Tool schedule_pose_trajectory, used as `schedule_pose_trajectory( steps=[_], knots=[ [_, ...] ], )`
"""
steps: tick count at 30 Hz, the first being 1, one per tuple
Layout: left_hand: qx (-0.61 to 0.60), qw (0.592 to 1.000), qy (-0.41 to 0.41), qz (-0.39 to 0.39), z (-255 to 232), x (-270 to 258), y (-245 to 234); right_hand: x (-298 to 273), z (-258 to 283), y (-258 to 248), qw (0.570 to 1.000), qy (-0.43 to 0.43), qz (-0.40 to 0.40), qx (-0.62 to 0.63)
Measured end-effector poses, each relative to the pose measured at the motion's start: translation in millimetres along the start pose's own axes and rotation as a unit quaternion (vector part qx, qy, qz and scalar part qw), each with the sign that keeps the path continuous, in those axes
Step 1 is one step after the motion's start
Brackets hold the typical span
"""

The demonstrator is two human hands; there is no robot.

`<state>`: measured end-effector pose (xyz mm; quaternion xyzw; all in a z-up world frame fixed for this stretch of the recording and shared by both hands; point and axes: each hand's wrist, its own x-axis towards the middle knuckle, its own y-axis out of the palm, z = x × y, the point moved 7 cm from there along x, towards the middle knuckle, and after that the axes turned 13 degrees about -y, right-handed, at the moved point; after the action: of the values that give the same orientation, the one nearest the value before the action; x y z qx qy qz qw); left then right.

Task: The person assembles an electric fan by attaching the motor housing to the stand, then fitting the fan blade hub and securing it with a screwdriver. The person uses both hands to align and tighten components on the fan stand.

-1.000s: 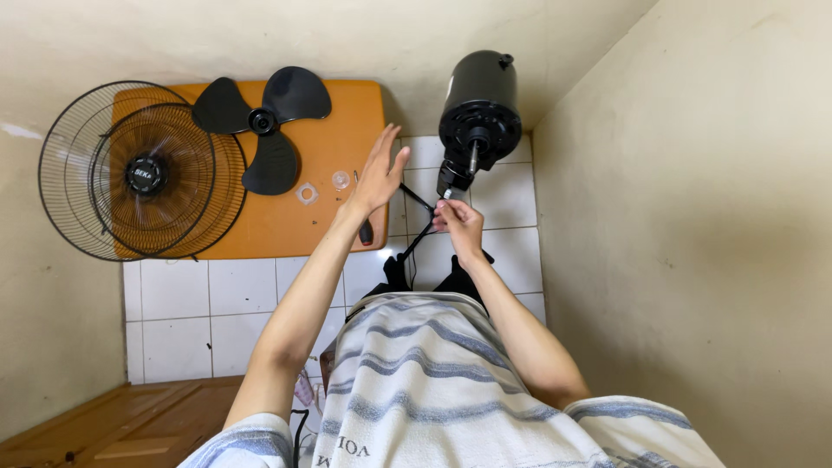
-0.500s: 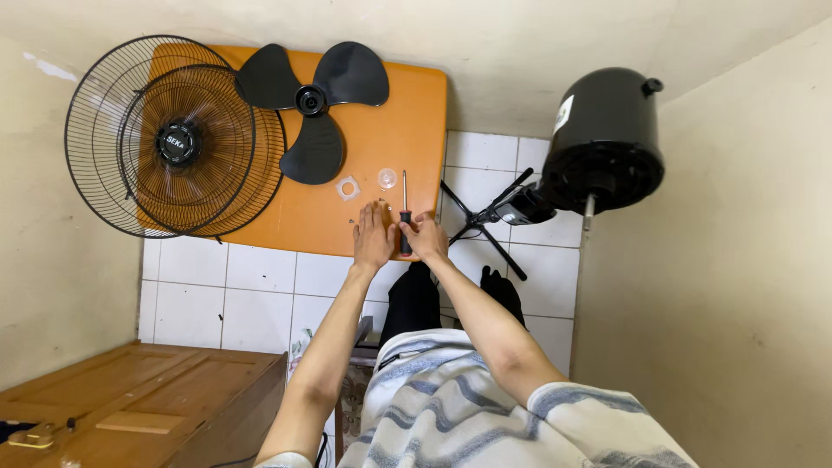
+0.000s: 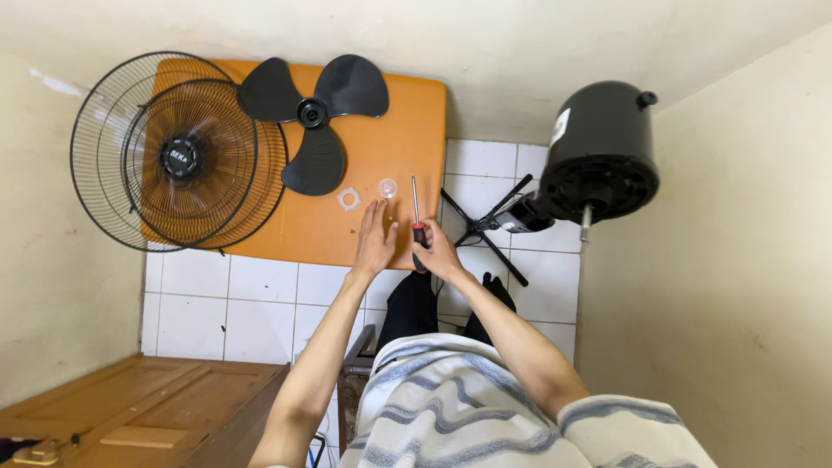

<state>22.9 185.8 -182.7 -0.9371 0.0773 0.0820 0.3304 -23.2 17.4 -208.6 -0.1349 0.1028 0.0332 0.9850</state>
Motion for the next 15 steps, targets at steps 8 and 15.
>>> schedule_pose_trajectory(
  steps=[8, 15],
  knots=[
    [-0.113, 0.988, 0.082, 0.073, -183, -18, -49, -146, 97, -124, 0.957, -0.226, -0.16, 0.082],
    [-0.117, 0.955, 0.246, 0.121, -323, -48, -39, -228, 99, -264, 0.903, -0.21, -0.374, -0.029]
  ],
)
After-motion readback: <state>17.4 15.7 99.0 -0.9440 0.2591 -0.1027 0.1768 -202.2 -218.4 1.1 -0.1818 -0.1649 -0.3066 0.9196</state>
